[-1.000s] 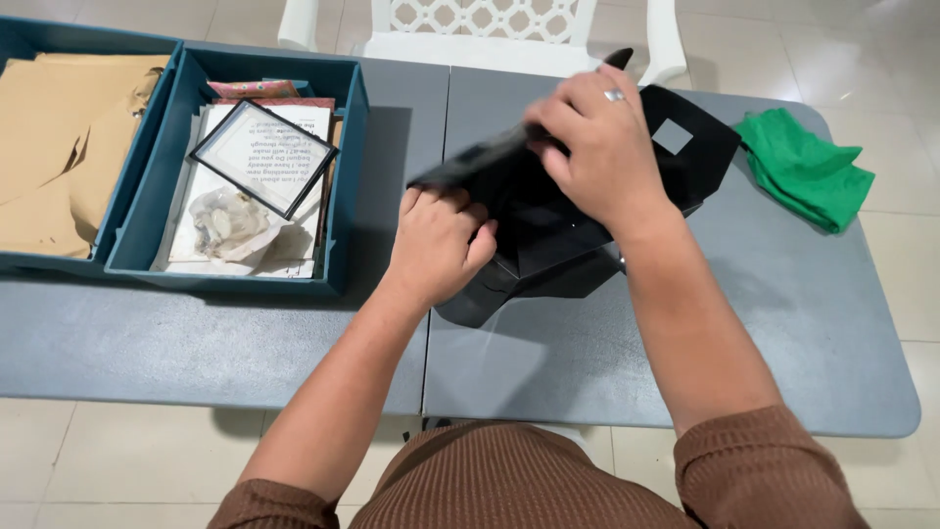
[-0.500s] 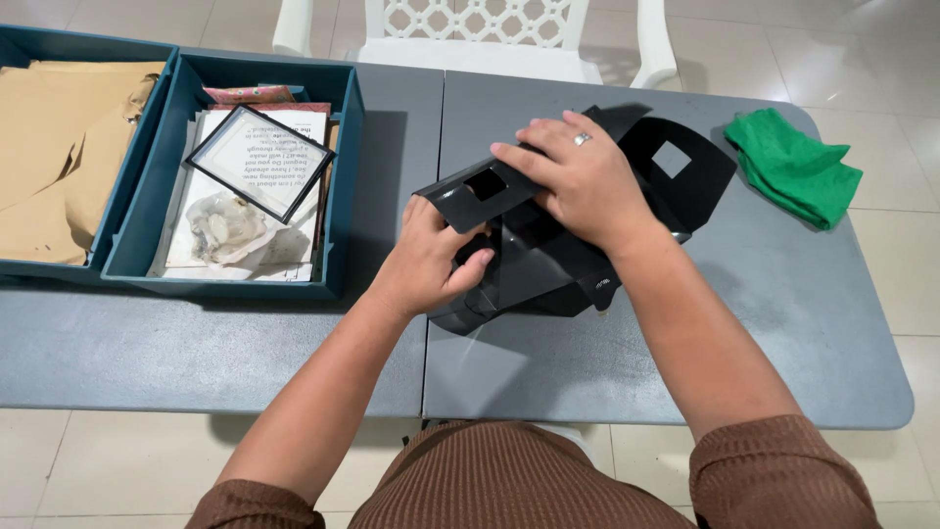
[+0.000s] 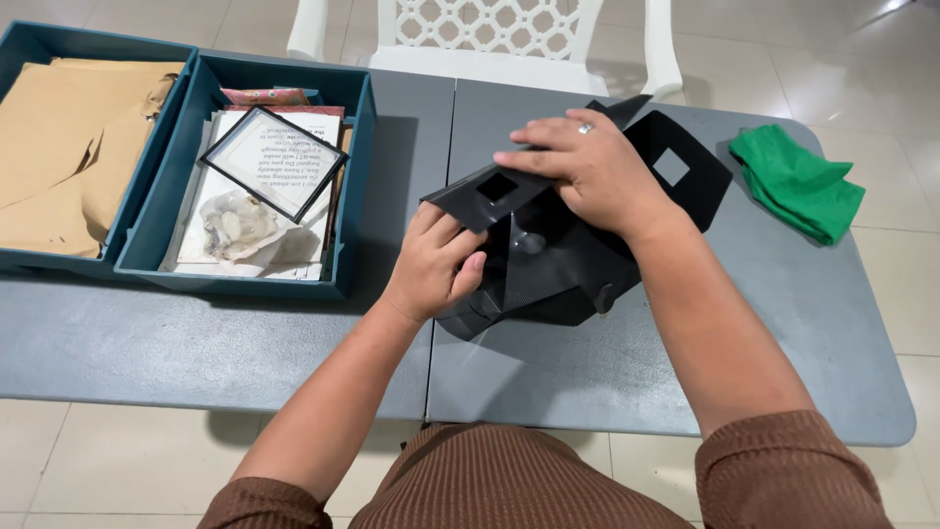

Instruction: The person assembles a black, glossy, pre-cut cardboard box on a gray table. They fold the side flaps upward, tuck the tabs into slots, and secure the structure by hand. The person then folds the top flaps inward and presses them down to close the box.

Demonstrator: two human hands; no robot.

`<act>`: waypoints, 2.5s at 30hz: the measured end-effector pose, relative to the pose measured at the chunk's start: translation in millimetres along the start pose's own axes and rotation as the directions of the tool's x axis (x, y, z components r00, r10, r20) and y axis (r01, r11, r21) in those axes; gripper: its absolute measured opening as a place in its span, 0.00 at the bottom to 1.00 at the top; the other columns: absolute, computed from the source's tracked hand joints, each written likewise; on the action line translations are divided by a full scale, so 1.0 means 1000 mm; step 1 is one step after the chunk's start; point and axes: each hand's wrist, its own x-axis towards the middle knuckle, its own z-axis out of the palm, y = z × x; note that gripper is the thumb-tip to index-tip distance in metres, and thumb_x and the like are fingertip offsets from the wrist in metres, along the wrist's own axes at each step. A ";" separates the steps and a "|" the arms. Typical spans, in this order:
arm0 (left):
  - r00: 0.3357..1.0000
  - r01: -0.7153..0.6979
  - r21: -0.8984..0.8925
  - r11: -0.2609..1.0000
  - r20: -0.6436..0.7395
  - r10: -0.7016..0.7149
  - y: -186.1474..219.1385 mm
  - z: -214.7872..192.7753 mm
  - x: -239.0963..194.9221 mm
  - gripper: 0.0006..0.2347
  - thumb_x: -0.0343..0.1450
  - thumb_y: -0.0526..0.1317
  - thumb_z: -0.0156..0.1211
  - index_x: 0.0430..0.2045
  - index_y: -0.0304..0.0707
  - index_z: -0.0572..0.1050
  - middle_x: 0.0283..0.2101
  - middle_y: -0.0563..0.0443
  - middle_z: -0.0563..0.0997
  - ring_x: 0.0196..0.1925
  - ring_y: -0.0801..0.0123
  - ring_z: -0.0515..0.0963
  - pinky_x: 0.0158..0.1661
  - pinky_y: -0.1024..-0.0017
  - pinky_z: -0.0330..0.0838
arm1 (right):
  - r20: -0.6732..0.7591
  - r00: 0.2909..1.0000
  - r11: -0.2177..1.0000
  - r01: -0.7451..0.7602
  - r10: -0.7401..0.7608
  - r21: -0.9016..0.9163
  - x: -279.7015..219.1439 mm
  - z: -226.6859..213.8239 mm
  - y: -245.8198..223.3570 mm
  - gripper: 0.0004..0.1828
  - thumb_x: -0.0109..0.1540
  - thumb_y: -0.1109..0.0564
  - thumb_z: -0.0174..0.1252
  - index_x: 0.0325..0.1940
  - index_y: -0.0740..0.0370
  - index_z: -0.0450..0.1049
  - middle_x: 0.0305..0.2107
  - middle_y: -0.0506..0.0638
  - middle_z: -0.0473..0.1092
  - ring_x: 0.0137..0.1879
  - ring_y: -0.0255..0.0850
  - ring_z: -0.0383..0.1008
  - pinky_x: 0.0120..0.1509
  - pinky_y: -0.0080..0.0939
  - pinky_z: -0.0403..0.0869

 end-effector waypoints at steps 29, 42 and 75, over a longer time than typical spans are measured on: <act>0.884 0.010 0.126 0.992 -0.466 0.050 0.000 0.035 -0.005 0.24 0.67 0.38 0.74 0.53 0.49 0.64 0.55 0.50 0.64 0.58 0.55 0.66 0.61 0.62 0.64 | -0.362 0.931 0.975 -0.120 0.045 -0.188 -0.033 0.020 -0.010 0.20 0.59 0.64 0.65 0.52 0.46 0.86 0.62 0.46 0.71 0.72 0.46 0.66 0.76 0.53 0.58; 0.943 0.308 -0.003 0.951 -0.130 -0.305 0.003 0.000 0.050 0.18 0.69 0.25 0.56 0.51 0.45 0.76 0.45 0.48 0.84 0.45 0.54 0.84 0.45 0.65 0.78 | -0.306 0.922 0.955 -0.279 0.237 -0.100 -0.065 0.018 -0.042 0.35 0.59 0.37 0.66 0.62 0.62 0.72 0.55 0.51 0.72 0.67 0.52 0.66 0.72 0.61 0.54; 0.872 0.454 -0.119 0.883 -0.143 -0.468 -0.013 0.017 0.048 0.14 0.78 0.31 0.51 0.59 0.46 0.69 0.52 0.46 0.83 0.48 0.54 0.86 0.44 0.66 0.80 | -0.164 0.924 0.884 -0.260 0.344 0.389 -0.048 0.039 -0.008 0.12 0.58 0.53 0.69 0.41 0.58 0.76 0.36 0.46 0.74 0.47 0.45 0.72 0.63 0.44 0.64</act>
